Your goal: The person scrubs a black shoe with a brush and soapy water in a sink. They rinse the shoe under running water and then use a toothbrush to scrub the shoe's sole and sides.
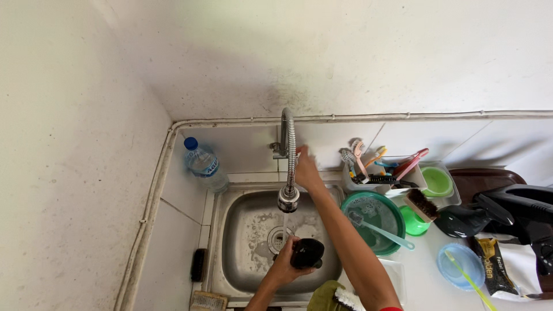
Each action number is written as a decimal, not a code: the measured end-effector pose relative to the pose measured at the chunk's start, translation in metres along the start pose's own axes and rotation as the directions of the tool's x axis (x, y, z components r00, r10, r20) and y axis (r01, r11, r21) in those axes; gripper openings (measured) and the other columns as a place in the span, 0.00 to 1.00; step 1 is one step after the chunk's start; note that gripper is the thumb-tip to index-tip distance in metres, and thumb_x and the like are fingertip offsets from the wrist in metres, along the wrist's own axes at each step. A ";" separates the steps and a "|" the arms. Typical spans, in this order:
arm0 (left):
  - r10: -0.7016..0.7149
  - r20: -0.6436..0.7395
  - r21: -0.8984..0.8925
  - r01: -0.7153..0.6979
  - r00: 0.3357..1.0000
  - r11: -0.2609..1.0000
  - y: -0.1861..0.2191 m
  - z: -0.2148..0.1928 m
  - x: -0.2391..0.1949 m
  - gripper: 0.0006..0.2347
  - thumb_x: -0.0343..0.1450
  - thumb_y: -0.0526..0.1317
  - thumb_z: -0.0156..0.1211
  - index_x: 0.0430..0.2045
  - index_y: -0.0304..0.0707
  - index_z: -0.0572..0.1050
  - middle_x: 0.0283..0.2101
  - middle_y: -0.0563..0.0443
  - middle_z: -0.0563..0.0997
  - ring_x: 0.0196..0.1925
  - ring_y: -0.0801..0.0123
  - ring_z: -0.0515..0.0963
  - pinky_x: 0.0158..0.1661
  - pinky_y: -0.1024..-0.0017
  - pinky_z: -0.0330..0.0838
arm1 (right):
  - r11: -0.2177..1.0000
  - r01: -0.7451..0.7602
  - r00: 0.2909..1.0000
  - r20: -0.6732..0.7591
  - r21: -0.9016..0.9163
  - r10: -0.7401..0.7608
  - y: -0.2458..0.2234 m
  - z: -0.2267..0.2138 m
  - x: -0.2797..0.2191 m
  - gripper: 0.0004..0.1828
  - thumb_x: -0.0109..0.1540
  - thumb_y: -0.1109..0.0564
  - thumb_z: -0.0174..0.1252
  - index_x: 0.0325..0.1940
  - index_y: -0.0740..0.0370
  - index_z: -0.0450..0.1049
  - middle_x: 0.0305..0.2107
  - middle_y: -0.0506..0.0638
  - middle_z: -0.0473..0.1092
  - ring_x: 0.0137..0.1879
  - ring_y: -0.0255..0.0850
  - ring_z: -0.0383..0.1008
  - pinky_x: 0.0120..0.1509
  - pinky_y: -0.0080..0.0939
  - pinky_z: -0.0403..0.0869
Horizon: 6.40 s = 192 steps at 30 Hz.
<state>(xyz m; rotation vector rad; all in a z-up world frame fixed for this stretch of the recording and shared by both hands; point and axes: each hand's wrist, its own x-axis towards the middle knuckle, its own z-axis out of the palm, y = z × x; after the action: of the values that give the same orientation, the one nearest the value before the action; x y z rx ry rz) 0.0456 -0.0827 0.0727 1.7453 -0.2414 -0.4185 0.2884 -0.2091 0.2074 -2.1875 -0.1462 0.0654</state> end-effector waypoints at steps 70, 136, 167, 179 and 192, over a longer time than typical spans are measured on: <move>-0.371 -0.412 -0.304 0.258 0.832 0.917 -0.059 -0.028 -0.006 0.37 0.46 0.29 0.95 0.53 0.35 0.85 0.58 0.34 0.86 0.54 0.57 0.84 0.48 0.61 0.85 | 0.969 -0.204 0.937 -0.316 -0.141 0.152 0.276 -0.129 -0.262 0.11 0.65 0.57 0.72 0.52 0.58 0.89 0.41 0.63 0.84 0.49 0.68 0.83 0.53 0.65 0.83; 0.026 0.343 0.377 -0.163 0.939 0.912 -0.319 -0.145 0.005 0.53 0.60 0.37 0.85 0.84 0.44 0.54 0.79 0.36 0.66 0.83 0.42 0.60 0.83 0.46 0.49 | 0.926 0.142 0.780 0.616 -0.349 0.112 0.183 0.224 -0.166 0.14 0.68 0.41 0.63 0.50 0.48 0.84 0.44 0.53 0.85 0.53 0.60 0.85 0.58 0.63 0.83; 0.057 0.426 0.368 -0.231 0.903 0.901 -0.320 -0.154 0.015 0.55 0.60 0.40 0.86 0.84 0.43 0.53 0.80 0.39 0.65 0.84 0.47 0.60 0.83 0.49 0.51 | 0.732 0.236 0.813 0.543 -0.639 0.212 0.194 0.101 -0.171 0.14 0.66 0.35 0.60 0.45 0.36 0.86 0.32 0.49 0.85 0.43 0.58 0.87 0.52 0.62 0.84; 0.294 0.408 0.299 -0.431 0.864 0.852 -0.328 -0.140 0.011 0.54 0.63 0.49 0.82 0.85 0.41 0.49 0.82 0.38 0.62 0.84 0.44 0.59 0.82 0.45 0.51 | 0.798 0.107 0.828 0.497 -0.593 0.259 0.191 0.074 -0.200 0.17 0.66 0.35 0.58 0.47 0.41 0.86 0.36 0.56 0.85 0.47 0.63 0.87 0.55 0.67 0.82; -0.125 0.354 0.762 -0.209 0.927 0.613 -0.262 -0.112 0.033 0.59 0.45 0.59 0.88 0.76 0.53 0.64 0.68 0.48 0.76 0.76 0.52 0.72 0.75 0.54 0.68 | 0.713 0.127 0.840 0.457 -0.689 0.293 0.201 -0.011 -0.253 0.14 0.66 0.41 0.57 0.45 0.40 0.88 0.32 0.55 0.85 0.43 0.58 0.88 0.54 0.62 0.84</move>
<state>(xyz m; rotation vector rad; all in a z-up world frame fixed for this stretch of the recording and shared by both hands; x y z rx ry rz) 0.1035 0.0617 -0.1685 2.5236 -0.8619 -0.6816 0.0551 -0.3660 0.0483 -2.8901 -0.4501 0.8216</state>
